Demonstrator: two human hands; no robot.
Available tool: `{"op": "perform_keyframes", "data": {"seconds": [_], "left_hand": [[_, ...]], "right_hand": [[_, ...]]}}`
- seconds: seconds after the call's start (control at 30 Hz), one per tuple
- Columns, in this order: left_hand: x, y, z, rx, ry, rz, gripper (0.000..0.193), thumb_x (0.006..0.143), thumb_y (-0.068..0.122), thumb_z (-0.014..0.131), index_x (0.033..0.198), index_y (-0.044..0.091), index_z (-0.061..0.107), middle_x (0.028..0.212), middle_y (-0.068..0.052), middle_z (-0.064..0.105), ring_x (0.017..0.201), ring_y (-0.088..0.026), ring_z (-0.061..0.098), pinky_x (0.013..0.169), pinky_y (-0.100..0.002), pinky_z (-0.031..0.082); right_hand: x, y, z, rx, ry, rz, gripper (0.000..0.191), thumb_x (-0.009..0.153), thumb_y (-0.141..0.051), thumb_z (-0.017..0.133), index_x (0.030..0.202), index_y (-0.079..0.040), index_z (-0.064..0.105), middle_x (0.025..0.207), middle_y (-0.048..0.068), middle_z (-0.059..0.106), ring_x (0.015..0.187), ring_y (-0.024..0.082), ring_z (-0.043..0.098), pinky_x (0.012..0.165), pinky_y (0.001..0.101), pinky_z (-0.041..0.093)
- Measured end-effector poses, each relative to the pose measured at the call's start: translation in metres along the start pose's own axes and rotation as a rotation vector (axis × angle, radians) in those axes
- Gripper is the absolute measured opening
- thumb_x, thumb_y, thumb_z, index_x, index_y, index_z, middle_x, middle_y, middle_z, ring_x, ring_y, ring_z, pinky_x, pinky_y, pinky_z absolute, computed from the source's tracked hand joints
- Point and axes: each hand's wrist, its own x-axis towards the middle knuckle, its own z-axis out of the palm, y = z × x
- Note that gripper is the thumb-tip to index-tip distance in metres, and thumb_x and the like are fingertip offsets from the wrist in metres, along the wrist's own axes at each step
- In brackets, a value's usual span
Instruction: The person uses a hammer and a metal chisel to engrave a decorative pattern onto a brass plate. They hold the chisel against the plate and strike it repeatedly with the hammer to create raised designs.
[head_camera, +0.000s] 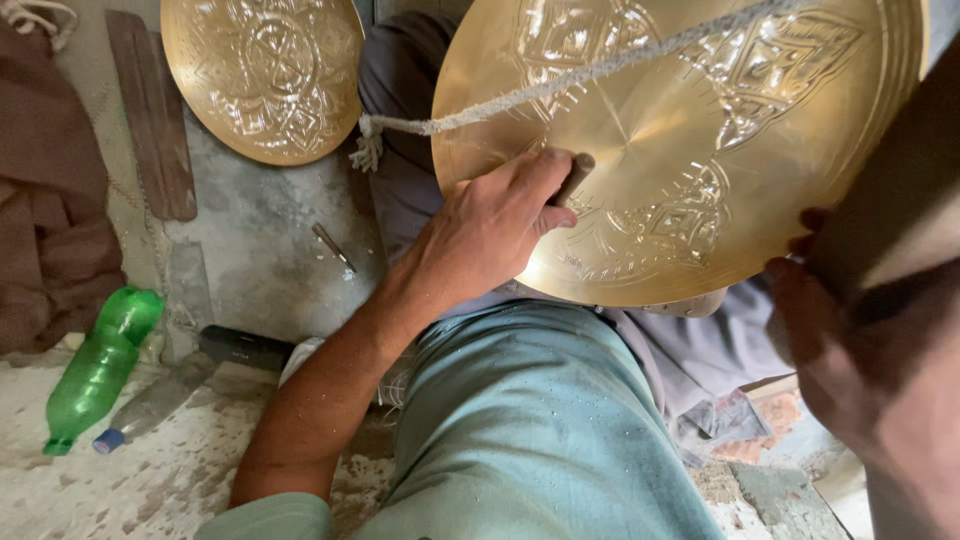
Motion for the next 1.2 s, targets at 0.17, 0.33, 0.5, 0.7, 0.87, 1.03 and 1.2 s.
{"op": "perform_keyframes", "data": {"seconds": [0.17,0.33,0.5,0.7,0.87,1.03,1.2], "left_hand": [[0.009,0.01,-0.003,0.042,-0.048,0.061,0.037,0.092,0.014,0.075,0.123,0.008,0.056,0.111,-0.013,0.07,0.099,-0.036,0.072,0.078,-0.046,0.058],[0.023,0.022,-0.014,0.097,-0.196,0.066,0.032,0.09,0.015,0.073,0.118,0.009,0.059,0.101,-0.012,0.071,0.098,-0.035,0.07,0.075,-0.047,0.055],[0.028,0.031,-0.013,0.108,-0.266,0.029,0.032,0.089,0.005,0.066,0.12,0.01,0.059,0.099,-0.011,0.072,0.094,-0.033,0.073,0.073,-0.047,0.056],[0.026,0.026,-0.011,0.092,-0.221,0.02,0.036,0.088,0.006,0.069,0.122,0.009,0.058,0.093,-0.015,0.071,0.09,-0.038,0.071,0.07,-0.05,0.053],[0.014,0.023,-0.009,0.08,-0.1,-0.029,0.03,0.091,0.012,0.074,0.115,0.006,0.057,0.097,-0.018,0.07,0.095,-0.042,0.069,0.074,-0.053,0.052],[0.001,0.022,0.0,0.02,0.085,-0.066,0.035,0.091,0.008,0.072,0.123,0.004,0.057,0.106,-0.019,0.069,0.097,-0.042,0.069,0.075,-0.052,0.053],[-0.016,0.023,0.014,0.084,0.259,-0.192,0.036,0.093,0.013,0.074,0.121,0.002,0.055,0.102,-0.021,0.068,0.092,-0.044,0.068,0.071,-0.051,0.053]], "right_hand": [[0.006,0.004,-0.012,-0.024,-0.055,0.093,0.067,0.083,-0.002,0.071,0.146,-0.004,0.05,0.096,0.018,0.066,0.081,0.036,0.067,0.075,0.0454,0.054],[-0.022,0.017,0.011,0.007,-0.081,0.161,0.048,0.087,-0.004,0.067,0.133,-0.012,0.057,0.106,0.014,0.066,0.097,0.039,0.068,0.08,0.0513,0.053],[-0.042,0.018,0.021,0.258,-0.109,0.454,0.07,0.086,-0.007,0.069,0.151,-0.004,0.042,0.101,0.02,0.065,0.086,0.042,0.066,0.073,0.0515,0.053],[-0.033,0.014,0.017,0.273,-0.036,0.307,0.066,0.084,-0.007,0.067,0.146,-0.001,0.044,0.097,0.02,0.067,0.083,0.039,0.068,0.073,0.0499,0.054],[-0.009,0.012,0.0,-0.087,-0.094,0.094,0.051,0.093,-0.008,0.061,0.144,-0.013,0.056,0.097,0.014,0.07,0.077,0.03,0.069,0.064,0.0432,0.053],[0.028,0.005,-0.021,-0.214,-0.228,0.037,0.044,0.095,-0.009,0.061,0.139,-0.013,0.057,0.096,0.011,0.071,0.076,0.026,0.07,0.063,0.0409,0.055],[0.056,-0.005,-0.029,-0.048,-0.013,-0.143,0.052,0.09,-0.01,0.062,0.14,-0.002,0.053,0.099,0.018,0.067,0.075,0.032,0.066,0.059,0.0438,0.053]]}}
